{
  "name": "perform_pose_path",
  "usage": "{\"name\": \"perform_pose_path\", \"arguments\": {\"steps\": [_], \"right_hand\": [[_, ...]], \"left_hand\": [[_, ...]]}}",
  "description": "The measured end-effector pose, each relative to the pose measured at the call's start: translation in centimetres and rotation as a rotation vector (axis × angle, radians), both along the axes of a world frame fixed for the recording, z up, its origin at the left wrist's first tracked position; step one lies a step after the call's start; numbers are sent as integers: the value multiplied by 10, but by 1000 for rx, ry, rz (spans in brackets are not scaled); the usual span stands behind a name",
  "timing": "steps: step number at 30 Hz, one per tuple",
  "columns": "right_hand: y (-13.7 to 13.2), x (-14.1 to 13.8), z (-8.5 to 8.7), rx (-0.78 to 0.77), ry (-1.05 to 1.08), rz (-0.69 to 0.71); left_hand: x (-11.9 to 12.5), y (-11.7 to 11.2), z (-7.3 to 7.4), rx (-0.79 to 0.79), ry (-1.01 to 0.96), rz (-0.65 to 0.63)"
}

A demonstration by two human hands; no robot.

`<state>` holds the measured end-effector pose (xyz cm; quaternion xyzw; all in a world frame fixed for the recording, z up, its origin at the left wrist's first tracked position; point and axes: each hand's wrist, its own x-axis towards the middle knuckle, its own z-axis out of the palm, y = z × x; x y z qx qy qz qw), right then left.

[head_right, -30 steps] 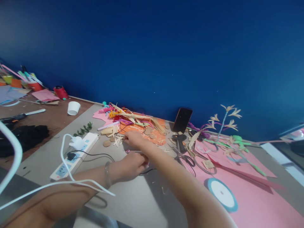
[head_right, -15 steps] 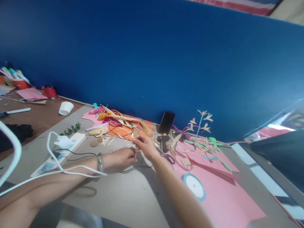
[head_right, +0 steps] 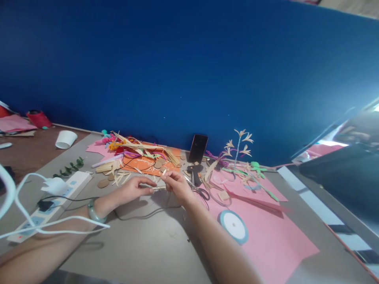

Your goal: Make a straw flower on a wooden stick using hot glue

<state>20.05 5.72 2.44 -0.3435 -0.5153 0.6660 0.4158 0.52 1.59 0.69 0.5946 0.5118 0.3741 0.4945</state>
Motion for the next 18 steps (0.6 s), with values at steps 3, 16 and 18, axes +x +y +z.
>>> {"name": "perform_pose_path", "arguments": {"steps": [3,16,18], "right_hand": [[-2,-1,1,13,-55,24],[-2,-5,-11,131,-393,1],[4,-6,-7,273,-466,-144]], "left_hand": [[-1,-4,5,-11,-39,41],[17,-19,2,-51,-110,91],[17,-18,-1,-40,-35,114]]}}
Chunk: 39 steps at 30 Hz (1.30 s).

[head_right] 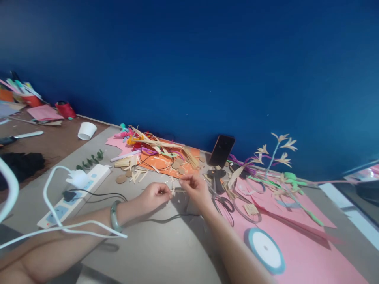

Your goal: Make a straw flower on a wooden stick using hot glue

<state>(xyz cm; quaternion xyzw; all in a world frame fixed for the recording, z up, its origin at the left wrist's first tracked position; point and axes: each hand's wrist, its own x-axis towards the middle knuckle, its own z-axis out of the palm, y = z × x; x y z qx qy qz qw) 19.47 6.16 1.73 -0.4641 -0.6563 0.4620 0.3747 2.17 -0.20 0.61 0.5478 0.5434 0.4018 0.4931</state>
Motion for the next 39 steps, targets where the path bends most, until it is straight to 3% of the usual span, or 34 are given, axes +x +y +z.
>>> {"name": "perform_pose_path", "arguments": {"steps": [2,4,6,9,13,18,29,35,39], "right_hand": [[8,-6,6,174,-122,-17],[18,-20,12,294,-287,100],[29,-40,15,334,-451,262],[46,-75,15,295,-730,394],[63,-108,6,289,-849,336],[72,-117,-3,229,-913,295],[64,-97,18,92,-675,347],[51,-62,25,-166,-53,185],[31,-32,23,-291,104,132]], "left_hand": [[-1,1,-4,33,81,20],[-2,1,-7,48,153,21],[-3,0,-8,40,213,6],[-3,-3,-5,39,282,-35],[-2,-5,-2,73,371,-98],[-5,-5,2,100,436,-86],[-9,-3,3,143,478,-68],[-22,7,5,202,491,-12],[-32,15,6,194,620,30]]}}
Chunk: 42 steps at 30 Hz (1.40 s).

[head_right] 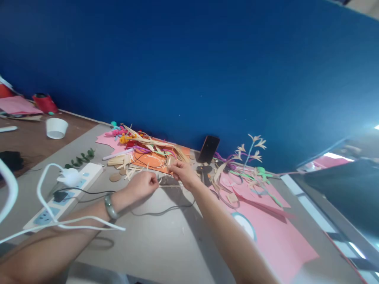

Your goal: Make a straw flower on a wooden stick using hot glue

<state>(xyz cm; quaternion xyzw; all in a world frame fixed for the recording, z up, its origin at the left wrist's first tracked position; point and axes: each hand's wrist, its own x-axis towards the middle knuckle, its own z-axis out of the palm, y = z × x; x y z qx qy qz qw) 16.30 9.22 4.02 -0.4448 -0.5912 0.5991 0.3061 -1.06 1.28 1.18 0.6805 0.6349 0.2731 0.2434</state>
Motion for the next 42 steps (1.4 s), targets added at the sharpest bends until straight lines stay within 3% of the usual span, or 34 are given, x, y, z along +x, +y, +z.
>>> {"name": "perform_pose_path", "arguments": {"steps": [4,8,10,14,22,29,36,42], "right_hand": [[-23,20,-8,-84,59,20],[-40,24,-11,-144,110,17],[-47,23,-11,-149,118,30],[-55,20,-11,-154,136,16],[-54,28,-9,-105,339,-192],[-63,25,-10,-80,206,-34],[-61,27,-9,-48,269,-130],[-64,27,-8,-84,270,-101]], "left_hand": [[-2,4,-2,54,-57,43],[7,-1,0,-85,-479,-146],[12,-4,2,-139,-563,-193],[16,-6,1,-169,-625,-206],[12,-4,-6,-236,-745,-250],[18,-11,3,-251,-723,-264],[20,-13,5,-302,-781,-251],[21,-12,5,-288,-816,-211]]}}
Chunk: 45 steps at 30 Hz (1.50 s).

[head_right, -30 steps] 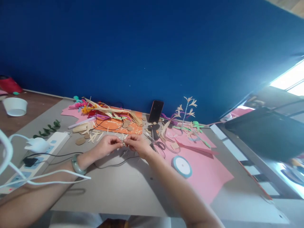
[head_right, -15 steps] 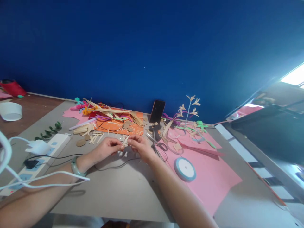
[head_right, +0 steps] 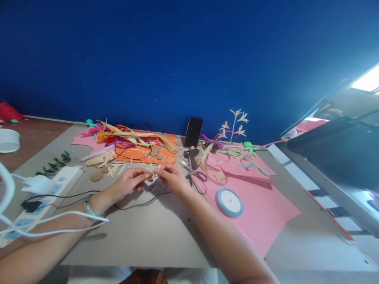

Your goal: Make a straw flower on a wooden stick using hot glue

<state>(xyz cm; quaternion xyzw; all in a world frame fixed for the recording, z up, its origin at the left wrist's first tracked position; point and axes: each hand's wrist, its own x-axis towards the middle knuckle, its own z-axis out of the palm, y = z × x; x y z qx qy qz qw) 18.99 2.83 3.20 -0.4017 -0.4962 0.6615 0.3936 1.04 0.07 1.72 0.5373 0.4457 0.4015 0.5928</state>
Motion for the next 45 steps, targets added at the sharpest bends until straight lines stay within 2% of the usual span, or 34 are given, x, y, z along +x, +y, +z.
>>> {"name": "perform_pose_path", "arguments": {"steps": [5,9,13,15,17,19,22,28,33,40,45], "right_hand": [[1,-3,-7,67,-124,37],[10,8,-7,327,-401,25],[14,18,-4,664,-811,333],[13,18,-6,748,-954,428],[11,14,-9,771,-1020,463],[10,11,-11,774,-1021,479],[9,10,-12,719,-898,474],[10,12,-6,345,-464,339],[10,10,-5,174,-279,238],[8,6,-10,146,-189,163],[4,1,-9,152,-190,108]], "left_hand": [[-1,1,-8,1,14,-5],[-4,4,-15,-8,39,84],[-6,7,-17,11,63,191],[-6,6,-16,2,71,201],[-5,6,-15,-15,67,188],[-5,5,-15,-34,52,182],[-5,6,-14,-8,60,196],[-3,6,-8,65,95,186],[-2,4,-5,36,62,205],[-1,4,-9,-67,-21,132],[1,2,-6,-103,-82,120]]}}
